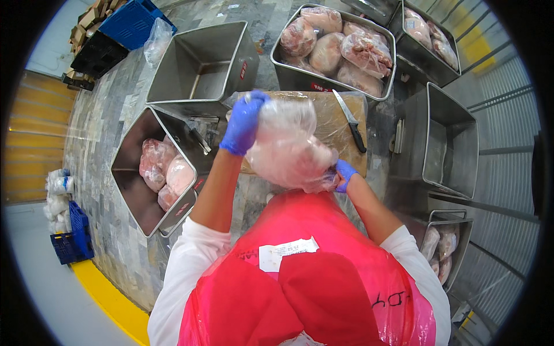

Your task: The person removes a large piece of raw meat from a plastic bag, places it on a cutting board, and uses a knife to trim and cut the meat into smaller pieces. The cut pieces are placed into metal trays.

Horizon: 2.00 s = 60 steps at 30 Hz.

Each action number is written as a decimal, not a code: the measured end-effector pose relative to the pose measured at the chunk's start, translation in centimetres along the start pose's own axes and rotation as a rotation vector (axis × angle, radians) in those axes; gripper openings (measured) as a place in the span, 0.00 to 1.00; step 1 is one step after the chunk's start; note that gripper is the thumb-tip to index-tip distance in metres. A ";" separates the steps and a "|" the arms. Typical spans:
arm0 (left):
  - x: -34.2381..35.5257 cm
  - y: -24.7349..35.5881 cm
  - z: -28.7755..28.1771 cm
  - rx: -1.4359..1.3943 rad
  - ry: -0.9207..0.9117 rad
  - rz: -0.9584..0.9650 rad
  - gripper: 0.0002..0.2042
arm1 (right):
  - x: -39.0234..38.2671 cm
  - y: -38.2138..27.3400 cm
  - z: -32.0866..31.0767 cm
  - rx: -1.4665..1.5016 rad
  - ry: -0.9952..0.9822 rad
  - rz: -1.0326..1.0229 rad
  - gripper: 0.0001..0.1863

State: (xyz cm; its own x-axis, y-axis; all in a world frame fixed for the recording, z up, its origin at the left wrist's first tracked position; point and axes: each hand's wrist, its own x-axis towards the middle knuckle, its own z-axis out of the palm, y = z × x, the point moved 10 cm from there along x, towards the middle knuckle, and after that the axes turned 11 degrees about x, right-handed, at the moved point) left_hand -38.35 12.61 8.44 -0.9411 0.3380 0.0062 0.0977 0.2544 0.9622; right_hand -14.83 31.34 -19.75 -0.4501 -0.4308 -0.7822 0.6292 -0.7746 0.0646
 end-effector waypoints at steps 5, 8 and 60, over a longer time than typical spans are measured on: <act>-3.3 -2.9 -5.1 0.037 0.071 -0.068 0.10 | -0.8 -2.4 -3.1 -0.303 0.250 -0.218 0.21; -10.3 -8.2 -10.3 0.020 0.221 -0.291 0.11 | -1.4 -5.5 -4.2 -0.736 0.316 -0.472 0.20; -5.8 -27.3 6.8 0.012 -0.250 -0.149 0.10 | -6.4 -12.6 5.2 -1.482 0.516 -0.795 0.34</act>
State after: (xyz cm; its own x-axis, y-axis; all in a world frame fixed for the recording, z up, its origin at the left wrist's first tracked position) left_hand -33.34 9.84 -19.75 -0.8366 0.5085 -0.2036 -0.0303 0.3282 0.9441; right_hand -23.16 41.42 -12.35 -0.8628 0.2127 -0.4587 0.5028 0.4567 -0.7339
